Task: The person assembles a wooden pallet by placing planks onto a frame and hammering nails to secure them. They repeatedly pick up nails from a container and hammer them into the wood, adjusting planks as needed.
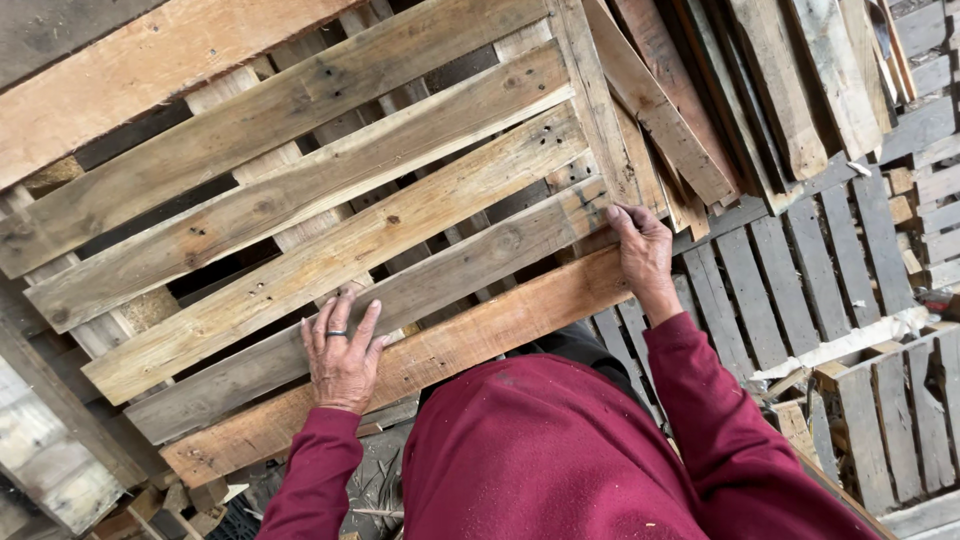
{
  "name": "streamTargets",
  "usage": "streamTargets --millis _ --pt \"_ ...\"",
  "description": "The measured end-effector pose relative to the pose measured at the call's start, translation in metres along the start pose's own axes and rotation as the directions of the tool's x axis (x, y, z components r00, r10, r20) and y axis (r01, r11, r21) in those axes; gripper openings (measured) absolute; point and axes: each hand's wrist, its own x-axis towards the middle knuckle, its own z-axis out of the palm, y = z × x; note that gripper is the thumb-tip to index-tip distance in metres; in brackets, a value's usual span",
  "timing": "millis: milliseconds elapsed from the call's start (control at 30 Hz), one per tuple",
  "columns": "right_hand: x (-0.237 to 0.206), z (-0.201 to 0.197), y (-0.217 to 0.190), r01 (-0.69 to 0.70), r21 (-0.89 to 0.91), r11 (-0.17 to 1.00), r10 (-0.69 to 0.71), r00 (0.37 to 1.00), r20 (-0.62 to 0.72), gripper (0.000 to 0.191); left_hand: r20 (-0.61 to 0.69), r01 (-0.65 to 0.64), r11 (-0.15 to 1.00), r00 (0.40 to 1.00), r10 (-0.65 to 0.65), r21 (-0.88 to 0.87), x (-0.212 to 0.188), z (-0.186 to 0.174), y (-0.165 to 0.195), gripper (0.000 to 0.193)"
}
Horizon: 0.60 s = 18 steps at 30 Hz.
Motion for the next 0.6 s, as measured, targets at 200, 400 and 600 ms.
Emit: streamTargets --millis 200,400,600 --pt "-0.004 -0.001 0.011 0.017 0.044 0.999 -0.015 0.999 -0.031 0.028 -0.049 0.005 1.0 0.999 -0.006 -0.016 0.0 0.002 0.002 0.064" --pt "0.017 0.009 -0.027 0.174 -0.254 0.951 -0.178 0.984 0.008 0.032 -0.164 0.104 0.994 0.981 -0.108 -0.03 0.034 -0.011 -0.022 0.064" --pt "0.062 0.053 -0.052 0.215 -0.233 0.948 -0.216 0.976 0.019 0.03 -0.049 0.025 0.999 0.999 -0.023 0.024 0.08 -0.03 -0.043 0.081"
